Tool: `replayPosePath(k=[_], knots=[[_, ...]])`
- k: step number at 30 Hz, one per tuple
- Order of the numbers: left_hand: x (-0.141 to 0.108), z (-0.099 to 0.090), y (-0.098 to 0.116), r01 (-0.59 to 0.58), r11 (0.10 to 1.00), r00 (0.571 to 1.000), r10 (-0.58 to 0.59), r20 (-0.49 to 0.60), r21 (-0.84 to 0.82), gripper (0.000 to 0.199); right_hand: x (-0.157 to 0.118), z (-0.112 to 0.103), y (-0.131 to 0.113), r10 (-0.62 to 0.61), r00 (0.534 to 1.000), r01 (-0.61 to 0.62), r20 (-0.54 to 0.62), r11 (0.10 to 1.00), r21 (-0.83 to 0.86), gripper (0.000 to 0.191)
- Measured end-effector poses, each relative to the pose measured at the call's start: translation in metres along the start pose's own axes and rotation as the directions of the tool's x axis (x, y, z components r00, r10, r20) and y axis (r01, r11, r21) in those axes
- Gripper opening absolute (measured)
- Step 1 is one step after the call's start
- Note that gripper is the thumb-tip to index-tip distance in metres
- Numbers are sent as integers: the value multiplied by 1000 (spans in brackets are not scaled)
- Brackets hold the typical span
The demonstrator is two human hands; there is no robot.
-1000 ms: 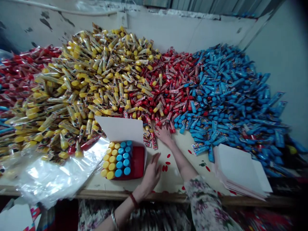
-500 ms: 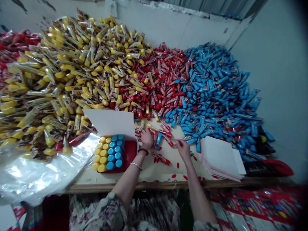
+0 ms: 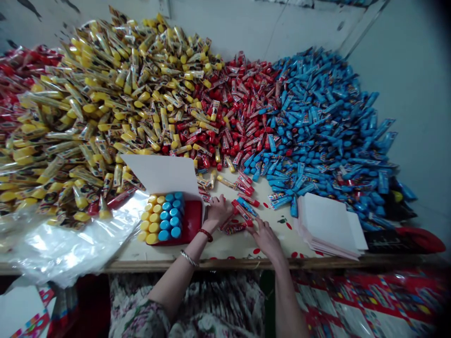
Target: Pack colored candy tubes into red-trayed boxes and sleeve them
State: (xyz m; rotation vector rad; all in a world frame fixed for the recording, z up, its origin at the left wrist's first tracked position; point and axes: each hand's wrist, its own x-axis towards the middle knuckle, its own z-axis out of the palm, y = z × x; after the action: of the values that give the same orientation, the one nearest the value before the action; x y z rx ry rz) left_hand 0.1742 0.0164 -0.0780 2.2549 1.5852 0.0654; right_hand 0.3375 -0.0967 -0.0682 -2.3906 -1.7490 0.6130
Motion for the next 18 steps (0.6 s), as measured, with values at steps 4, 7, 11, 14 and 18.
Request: replayPosePath(k=[4, 7, 11, 14, 18], knots=[[3, -6, 14, -7, 997, 999, 3, 53, 83, 67, 4, 21, -11, 85, 995, -77, -44, 984, 159, 42], [4, -5, 19, -99, 990, 985, 82, 155, 105, 50, 14, 32, -22, 62, 994, -40, -92, 975, 220, 35], [-1, 0, 16, -117, 988, 971, 94, 220, 97, 47, 28, 28, -28, 43, 997, -26, -72, 976, 217, 29], [-7, 1, 11, -80, 993, 974, 59, 218, 91, 41, 32, 20, -33, 9, 997, 1, -74, 990, 140, 34], [-18, -8, 5, -41, 997, 972, 26, 234, 60, 27, 34, 16, -45, -82, 993, 77, -84, 996, -53, 54]])
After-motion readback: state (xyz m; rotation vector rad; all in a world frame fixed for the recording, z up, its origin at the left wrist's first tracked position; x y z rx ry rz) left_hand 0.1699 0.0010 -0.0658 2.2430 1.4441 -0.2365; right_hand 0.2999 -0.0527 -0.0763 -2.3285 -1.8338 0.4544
